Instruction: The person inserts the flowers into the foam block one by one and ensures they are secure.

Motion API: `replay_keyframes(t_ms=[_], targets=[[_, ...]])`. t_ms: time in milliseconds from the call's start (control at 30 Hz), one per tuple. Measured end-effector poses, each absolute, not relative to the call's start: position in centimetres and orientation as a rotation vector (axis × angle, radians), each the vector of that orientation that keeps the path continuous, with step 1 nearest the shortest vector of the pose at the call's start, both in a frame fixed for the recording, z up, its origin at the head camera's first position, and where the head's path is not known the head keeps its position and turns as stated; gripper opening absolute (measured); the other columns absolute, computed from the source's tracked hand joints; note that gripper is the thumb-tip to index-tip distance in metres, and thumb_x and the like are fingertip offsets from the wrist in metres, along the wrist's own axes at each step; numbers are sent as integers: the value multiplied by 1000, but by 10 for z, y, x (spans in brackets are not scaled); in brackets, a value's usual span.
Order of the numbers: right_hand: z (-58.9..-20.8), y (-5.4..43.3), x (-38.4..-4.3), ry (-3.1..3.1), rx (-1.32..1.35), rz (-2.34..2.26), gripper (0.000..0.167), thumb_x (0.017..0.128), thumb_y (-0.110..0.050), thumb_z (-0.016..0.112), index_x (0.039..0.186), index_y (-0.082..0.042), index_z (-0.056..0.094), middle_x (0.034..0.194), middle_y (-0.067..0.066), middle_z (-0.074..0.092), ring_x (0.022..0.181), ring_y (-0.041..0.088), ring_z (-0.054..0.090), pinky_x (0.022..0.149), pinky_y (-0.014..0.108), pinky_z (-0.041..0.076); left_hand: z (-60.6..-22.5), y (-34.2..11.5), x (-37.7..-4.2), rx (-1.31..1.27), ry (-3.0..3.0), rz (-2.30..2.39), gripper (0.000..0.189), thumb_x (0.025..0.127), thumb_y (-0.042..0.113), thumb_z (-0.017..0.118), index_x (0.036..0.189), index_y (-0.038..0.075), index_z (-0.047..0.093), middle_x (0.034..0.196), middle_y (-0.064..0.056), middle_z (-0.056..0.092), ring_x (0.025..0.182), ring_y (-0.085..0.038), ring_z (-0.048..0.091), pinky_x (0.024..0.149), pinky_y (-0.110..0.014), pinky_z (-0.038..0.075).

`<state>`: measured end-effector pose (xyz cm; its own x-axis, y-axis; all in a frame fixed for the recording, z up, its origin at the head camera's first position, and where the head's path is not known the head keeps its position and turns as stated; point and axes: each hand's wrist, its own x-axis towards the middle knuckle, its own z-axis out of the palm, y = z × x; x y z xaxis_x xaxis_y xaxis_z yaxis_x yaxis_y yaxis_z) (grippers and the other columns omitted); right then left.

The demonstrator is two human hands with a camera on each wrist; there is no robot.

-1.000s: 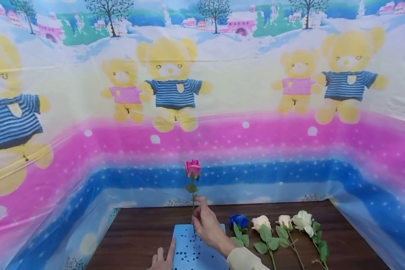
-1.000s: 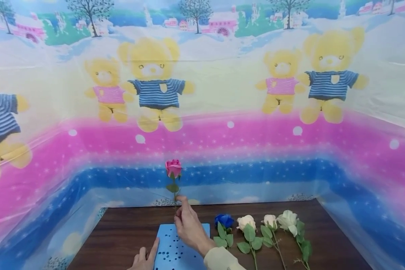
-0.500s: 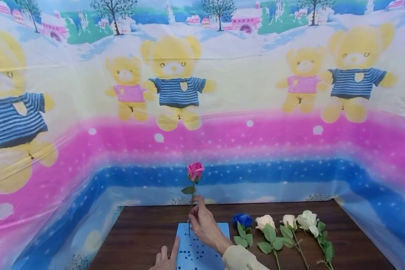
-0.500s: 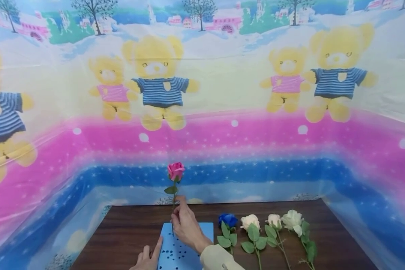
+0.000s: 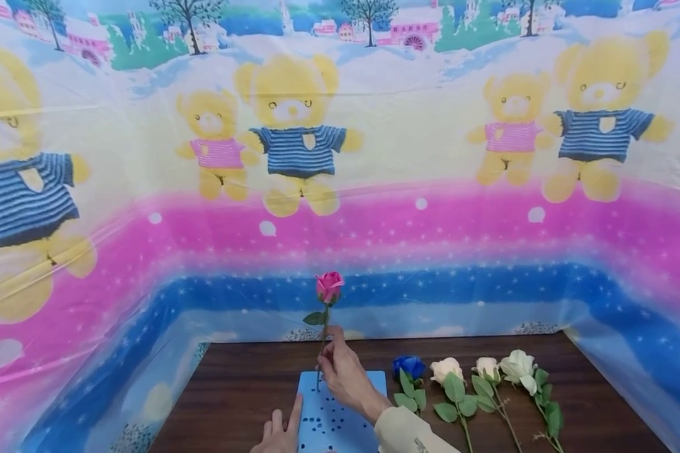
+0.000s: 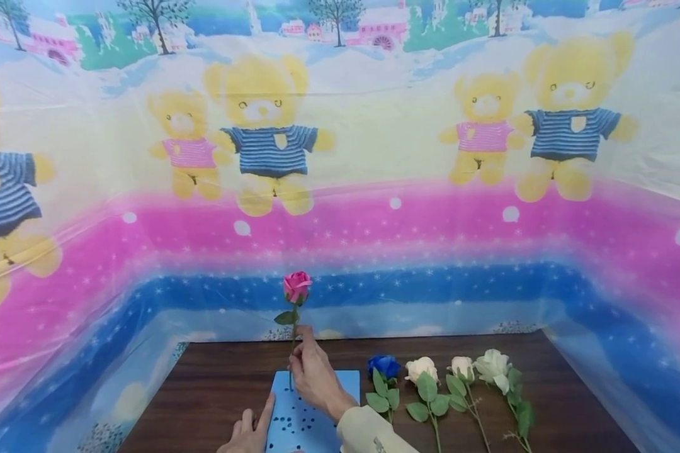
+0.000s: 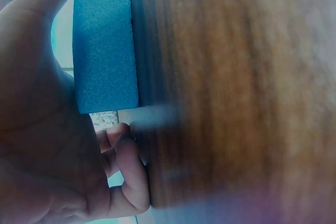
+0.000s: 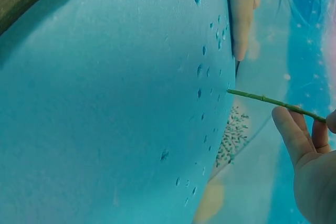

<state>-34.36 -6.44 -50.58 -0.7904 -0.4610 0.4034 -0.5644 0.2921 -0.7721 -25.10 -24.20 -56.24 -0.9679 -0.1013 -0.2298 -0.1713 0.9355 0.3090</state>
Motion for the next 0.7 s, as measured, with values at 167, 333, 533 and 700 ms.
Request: replay_keyframes(t_ms=[167,333,533,700], targets=[[-505,-63,-344,-2445,958,1534,40,120,-11,51,155,-24,35,113,6,65,101,27,75,82,26,61,-565,-244,-251,-191,2895,488,125,79,69,93,175,19,31,112,-13,37,94,-32,44,71,-54,48],[-505,-61,-345,-2441,965,1548,40,120,-12,51,155,-21,34,115,10,65,106,24,76,89,28,62,-564,-244,-252,-202,2879,480,131,76,85,86,175,19,31,116,-14,39,97,-33,47,74,-57,51],[-508,-62,-344,-2453,974,1519,39,118,-8,54,150,-26,38,110,8,70,92,20,74,77,26,60,-561,-246,-253,-189,2839,510,132,77,80,89,176,18,28,118,-15,39,101,-35,47,78,-60,52],[-515,-63,-344,-2432,975,1523,35,118,-6,54,145,-24,40,105,5,69,93,24,74,74,25,60,-560,-241,-250,-216,2846,488,129,79,89,79,176,19,30,119,-16,41,99,-33,47,73,-57,51]])
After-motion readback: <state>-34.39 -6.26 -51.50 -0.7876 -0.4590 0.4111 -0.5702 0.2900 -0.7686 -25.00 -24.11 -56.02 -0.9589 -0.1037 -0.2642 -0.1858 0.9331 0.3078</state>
